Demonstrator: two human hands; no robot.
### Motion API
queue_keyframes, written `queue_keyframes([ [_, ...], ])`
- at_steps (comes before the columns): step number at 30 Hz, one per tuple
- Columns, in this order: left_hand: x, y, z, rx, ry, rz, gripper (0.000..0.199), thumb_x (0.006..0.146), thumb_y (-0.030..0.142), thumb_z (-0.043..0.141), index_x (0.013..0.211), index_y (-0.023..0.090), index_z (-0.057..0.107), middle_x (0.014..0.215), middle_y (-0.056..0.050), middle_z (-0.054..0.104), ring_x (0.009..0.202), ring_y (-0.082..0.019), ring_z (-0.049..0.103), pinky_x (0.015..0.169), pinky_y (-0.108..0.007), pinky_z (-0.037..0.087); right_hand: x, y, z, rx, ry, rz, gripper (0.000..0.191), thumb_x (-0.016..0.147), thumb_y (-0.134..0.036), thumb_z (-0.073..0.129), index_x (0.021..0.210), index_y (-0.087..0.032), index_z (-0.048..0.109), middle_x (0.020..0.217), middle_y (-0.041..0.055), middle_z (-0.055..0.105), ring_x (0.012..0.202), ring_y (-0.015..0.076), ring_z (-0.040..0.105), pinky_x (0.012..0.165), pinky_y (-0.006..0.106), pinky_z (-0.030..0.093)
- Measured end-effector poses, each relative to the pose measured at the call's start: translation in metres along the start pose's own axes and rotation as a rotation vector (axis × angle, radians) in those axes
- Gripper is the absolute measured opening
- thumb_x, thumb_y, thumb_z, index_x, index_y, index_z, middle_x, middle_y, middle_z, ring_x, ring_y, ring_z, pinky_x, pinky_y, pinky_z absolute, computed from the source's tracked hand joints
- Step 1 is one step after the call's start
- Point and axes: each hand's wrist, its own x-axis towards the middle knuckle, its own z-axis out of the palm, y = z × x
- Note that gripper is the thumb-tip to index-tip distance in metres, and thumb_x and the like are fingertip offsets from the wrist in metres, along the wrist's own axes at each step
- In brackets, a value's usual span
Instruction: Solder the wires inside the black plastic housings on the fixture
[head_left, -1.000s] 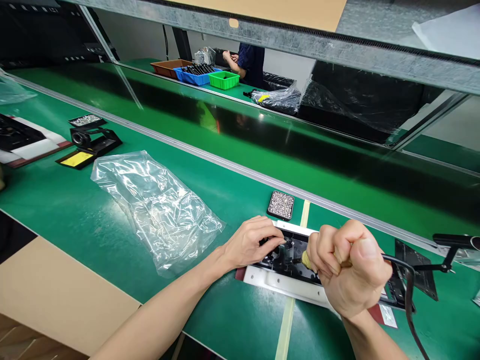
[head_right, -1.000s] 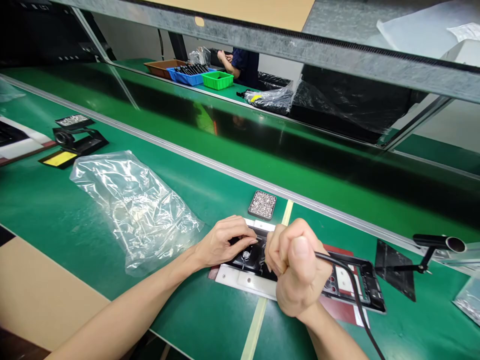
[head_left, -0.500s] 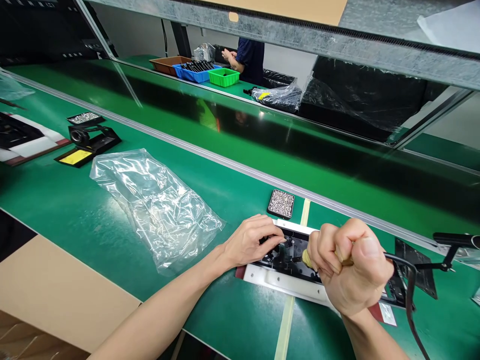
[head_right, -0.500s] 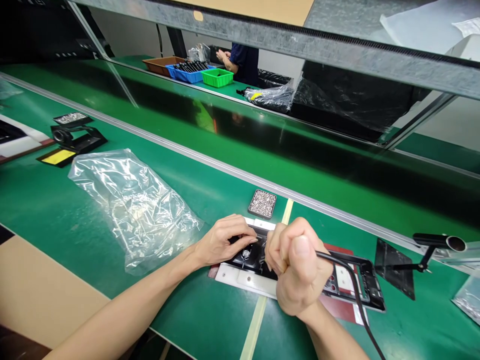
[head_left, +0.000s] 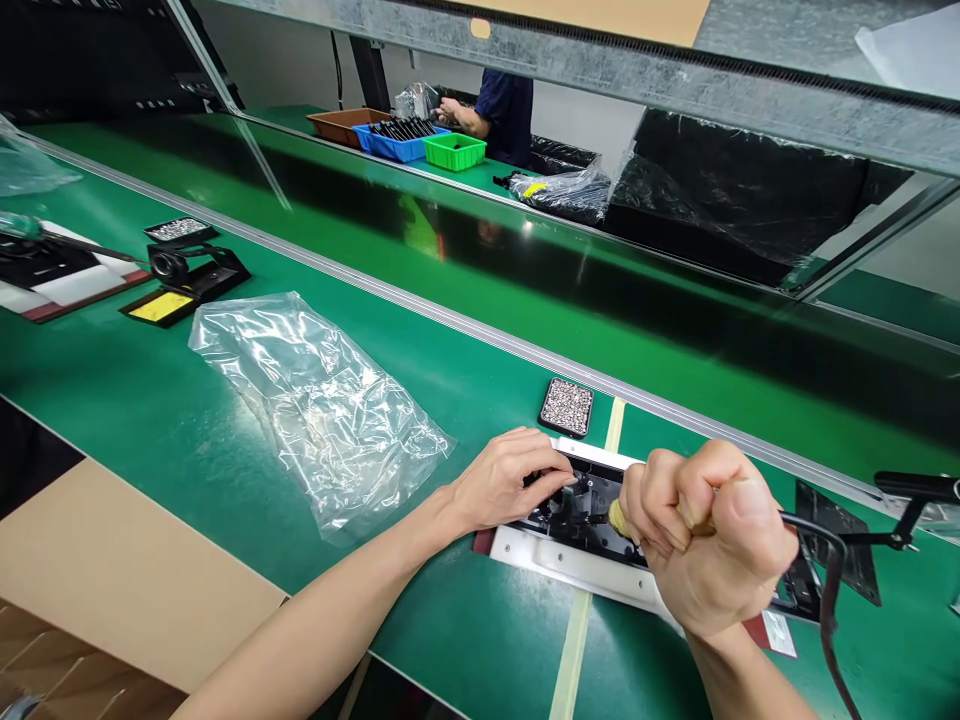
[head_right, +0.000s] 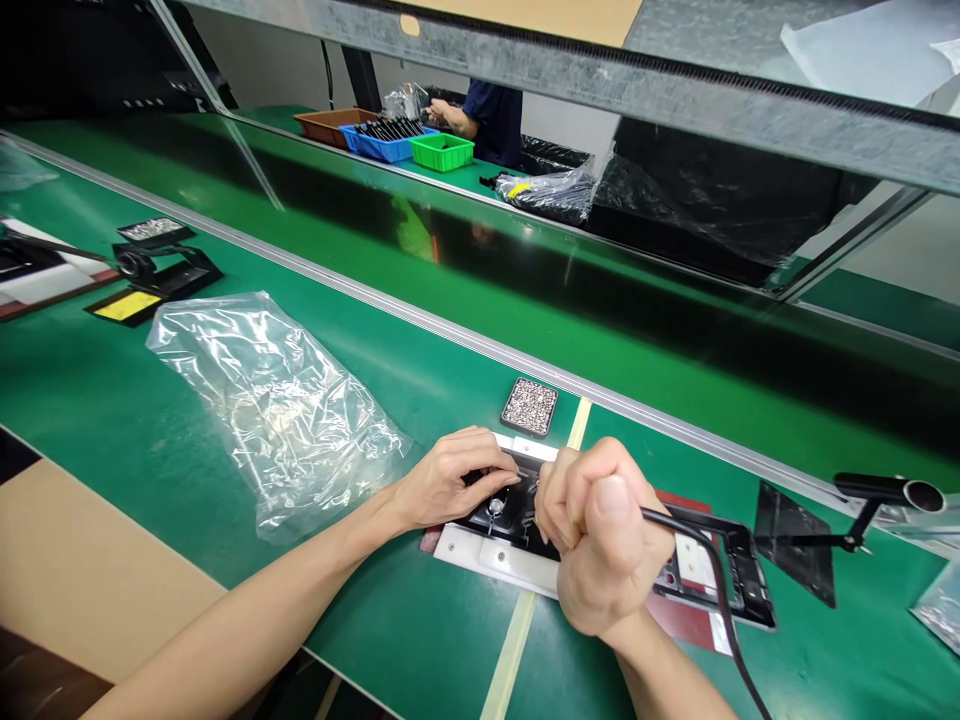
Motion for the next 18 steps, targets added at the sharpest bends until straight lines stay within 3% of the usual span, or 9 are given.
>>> queue_keyframes([
  [18, 0.0036, 0.0022, 0.0002, 0.018, 0.015, 0.027, 0.012, 0.101, 0.022, 0.063, 0.094, 0.014, 0.068, 0.084, -0.002, 0.069, 0.078, -0.015, 0.06, 0.076, -0.032, 0.044, 0.0013, -0.002, -0.0025, -0.037, 0.023, 0.037, 0.04, 0.088, -0.043, 0.057, 0.058, -0.02, 0.041, 0.043, -0.0055, 0.029, 0.038, 0.0084, 0.024, 0.036, 0.019, 0.024],
])
